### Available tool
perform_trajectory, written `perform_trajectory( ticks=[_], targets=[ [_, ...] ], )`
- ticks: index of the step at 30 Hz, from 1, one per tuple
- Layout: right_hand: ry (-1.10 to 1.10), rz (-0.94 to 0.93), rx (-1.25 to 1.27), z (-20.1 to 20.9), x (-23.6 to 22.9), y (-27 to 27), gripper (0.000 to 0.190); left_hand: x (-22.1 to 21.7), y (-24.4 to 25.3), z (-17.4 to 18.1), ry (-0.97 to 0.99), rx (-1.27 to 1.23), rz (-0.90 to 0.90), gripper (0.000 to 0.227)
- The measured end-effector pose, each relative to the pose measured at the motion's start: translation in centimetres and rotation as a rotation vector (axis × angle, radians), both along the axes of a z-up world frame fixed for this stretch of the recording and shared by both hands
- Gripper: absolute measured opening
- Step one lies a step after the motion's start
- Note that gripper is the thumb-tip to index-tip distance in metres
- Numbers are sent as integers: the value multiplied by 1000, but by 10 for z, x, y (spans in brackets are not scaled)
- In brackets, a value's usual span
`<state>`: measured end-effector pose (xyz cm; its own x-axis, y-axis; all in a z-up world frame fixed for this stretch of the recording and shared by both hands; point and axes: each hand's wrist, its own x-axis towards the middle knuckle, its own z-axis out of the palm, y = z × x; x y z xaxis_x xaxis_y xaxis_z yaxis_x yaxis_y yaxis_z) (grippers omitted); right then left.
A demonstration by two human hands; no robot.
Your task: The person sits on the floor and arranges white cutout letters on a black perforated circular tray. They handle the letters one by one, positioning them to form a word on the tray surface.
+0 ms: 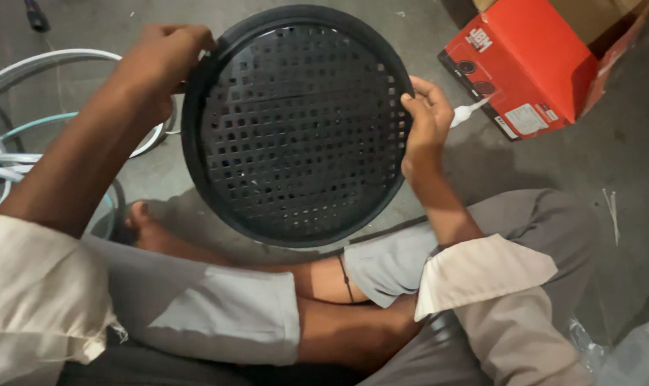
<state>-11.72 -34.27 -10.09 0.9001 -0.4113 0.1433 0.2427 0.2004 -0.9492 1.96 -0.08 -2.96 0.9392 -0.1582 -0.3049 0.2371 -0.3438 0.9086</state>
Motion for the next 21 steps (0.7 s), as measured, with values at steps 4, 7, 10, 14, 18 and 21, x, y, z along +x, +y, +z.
perform_trajectory(
  ticks=[4, 7, 10, 14, 18, 21],
  targets=[
    [29, 21, -3, 1, 0, 2, 27, -1, 2, 0, -12, -33, -10, 27],
    [79, -11, -35, 5, 0, 5, 29, -2, 3, -1, -86, -50, -96, 30],
    [39, 32, -69, 8, -3, 8, 29, -1, 2, -2, -77, -69, -97, 31],
    [29, 95, -47, 10, -6, 7, 29, 0, 0, -1, -68, -12, -83, 31],
    [43, 100, -43, 6, -2, 8, 30, 0, 4, 0, -64, 4, -108, 30],
    [64, 78, -34, 4, 1, 4, 31, -2, 2, -1, -77, 13, -124, 29]
  ],
)
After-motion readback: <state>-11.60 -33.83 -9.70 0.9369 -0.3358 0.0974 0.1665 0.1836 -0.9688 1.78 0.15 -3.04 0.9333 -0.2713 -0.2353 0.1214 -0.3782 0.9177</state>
